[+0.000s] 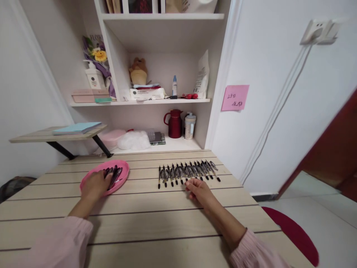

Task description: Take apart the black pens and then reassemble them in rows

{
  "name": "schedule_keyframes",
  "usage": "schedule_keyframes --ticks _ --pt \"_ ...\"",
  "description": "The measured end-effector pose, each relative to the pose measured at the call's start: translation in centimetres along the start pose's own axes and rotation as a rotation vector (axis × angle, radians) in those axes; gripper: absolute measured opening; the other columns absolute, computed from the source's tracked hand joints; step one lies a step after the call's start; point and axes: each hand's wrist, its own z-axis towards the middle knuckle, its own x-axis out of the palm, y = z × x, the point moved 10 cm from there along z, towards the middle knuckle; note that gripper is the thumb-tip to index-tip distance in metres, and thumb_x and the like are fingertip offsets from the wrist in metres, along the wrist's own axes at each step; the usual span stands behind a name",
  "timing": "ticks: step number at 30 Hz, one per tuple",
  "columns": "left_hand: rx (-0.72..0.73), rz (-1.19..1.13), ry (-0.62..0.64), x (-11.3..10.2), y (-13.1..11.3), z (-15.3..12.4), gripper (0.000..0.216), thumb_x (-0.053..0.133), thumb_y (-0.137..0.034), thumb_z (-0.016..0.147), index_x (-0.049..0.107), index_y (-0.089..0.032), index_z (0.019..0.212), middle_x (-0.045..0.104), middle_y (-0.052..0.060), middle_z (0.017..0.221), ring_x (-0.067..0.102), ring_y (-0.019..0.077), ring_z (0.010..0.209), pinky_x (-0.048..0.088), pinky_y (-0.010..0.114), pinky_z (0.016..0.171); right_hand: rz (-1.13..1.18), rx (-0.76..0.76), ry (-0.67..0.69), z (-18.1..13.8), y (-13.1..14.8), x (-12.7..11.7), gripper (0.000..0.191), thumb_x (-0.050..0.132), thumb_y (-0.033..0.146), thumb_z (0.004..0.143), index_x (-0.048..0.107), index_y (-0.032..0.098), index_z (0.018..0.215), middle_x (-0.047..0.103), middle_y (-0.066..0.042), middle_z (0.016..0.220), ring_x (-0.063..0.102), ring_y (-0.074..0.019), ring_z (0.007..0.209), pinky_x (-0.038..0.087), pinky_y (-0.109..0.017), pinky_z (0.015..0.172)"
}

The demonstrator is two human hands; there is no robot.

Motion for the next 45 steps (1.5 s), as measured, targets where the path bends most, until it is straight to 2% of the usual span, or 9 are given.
schedule_keyframes --ticks 4,9,14,21,30,35,39,42,45 --pt "0.21 -0.066 -0.005 1.5 -6.1 -2.2 0.039 0.043 -0.04 0.076 0.062 -0.014 0.097 0.064 0.012 0.104 0.055 0.026 0.101 0.041 0.033 0.085 -0.389 -0.007 -0.118 2.1 0.3 -5.6 0.022 0.05 0.034 0.075 0.058 0.017 0.065 0.065 -0.004 0.067 0.06 -0.0139 0.057 0.04 -0.021 0.049" --pt "0.441 -0.435 0.109 3.6 -16.0 -7.6 0.03 0.044 -0.034 0.077 0.063 -0.016 0.092 0.065 0.009 0.094 0.059 0.0212 0.089 0.044 0.033 0.08 -0.659 0.116 -0.347 3.9 -1.1 -14.2 0.013 0.053 0.022 0.07 0.062 0.013 0.072 0.065 -0.019 0.089 0.059 -0.0281 0.09 0.041 -0.032 0.069" --pt "0.47 -0.715 0.285 6.7 -21.9 -11.8 0.022 0.047 -0.028 0.075 0.065 -0.018 0.086 0.065 0.008 0.089 0.06 0.0206 0.083 0.045 0.03 0.073 -0.763 0.183 -0.398 4.3 -3.7 -16.2 0.024 0.045 0.024 0.078 0.064 0.01 0.077 0.065 -0.022 0.089 0.06 -0.027 0.089 0.04 -0.031 0.071" --pt "0.432 -0.805 0.359 10.6 -21.6 -13.7 0.016 0.05 -0.026 0.076 0.065 -0.021 0.08 0.063 0.007 0.081 0.058 0.0215 0.077 0.041 0.03 0.068 -0.778 0.154 -0.401 4.4 -4.7 -15.6 0.026 0.052 0.039 0.074 0.063 0.015 0.074 0.067 -0.015 0.08 0.061 -0.0255 0.08 0.037 -0.029 0.062" --pt "0.296 -0.988 0.442 11.1 -21.2 -13.3 0.015 0.056 -0.03 0.073 0.066 -0.021 0.077 0.065 0.006 0.078 0.058 0.0213 0.076 0.042 0.03 0.071 -0.624 0.023 -0.425 4.2 -1.7 -14.5 0.024 0.045 0.032 0.079 0.06 0.017 0.069 0.065 -0.008 0.071 0.057 -0.0183 0.07 0.037 -0.025 0.059" --pt "-0.114 -1.431 0.561 13.0 -20.0 -13.1 0.044 0.058 -0.041 0.073 0.054 -0.016 0.109 0.065 0.009 0.093 0.06 0.0224 0.086 0.046 0.034 0.075 -0.189 -0.217 0.002 1.3 2.4 -3.9 0.016 0.052 0.028 0.073 0.058 0.018 0.062 0.056 0.002 0.055 0.048 -0.0113 0.052 0.034 -0.021 0.05" --pt "-0.182 -1.723 0.662 13.0 -20.6 -13.3 0.03 0.06 -0.04 0.072 0.059 -0.016 0.092 0.065 0.01 0.097 0.06 0.0228 0.092 0.046 0.034 0.08 -0.03 -0.264 0.246 -1.9 4.1 2.6 0.011 0.058 0.027 0.069 0.06 0.018 0.062 0.056 0.004 0.055 0.045 -0.0097 0.05 0.03 -0.02 0.047" --pt "-0.235 -1.807 0.726 13.3 -20.6 -13.5 0.02 0.061 -0.036 0.073 0.057 -0.017 0.078 0.065 0.005 0.08 0.062 0.0194 0.081 0.047 0.032 0.076 -0.065 -0.232 0.228 -0.4 3.8 1.1 0.012 0.059 0.029 0.069 0.061 0.018 0.063 0.058 0.003 0.055 0.048 -0.011 0.05 0.032 -0.021 0.048" --pt "-0.311 -1.798 0.765 13.8 -20.4 -13.9 0.022 0.062 -0.037 0.072 0.054 -0.018 0.078 0.057 -0.002 0.061 0.059 0.0138 0.058 0.047 0.027 0.057 -0.318 -0.142 -0.206 3.3 2.2 -7.9 0.011 0.057 0.029 0.07 0.061 0.02 0.065 0.063 -0.001 0.064 0.054 -0.0144 0.059 0.035 -0.024 0.055"
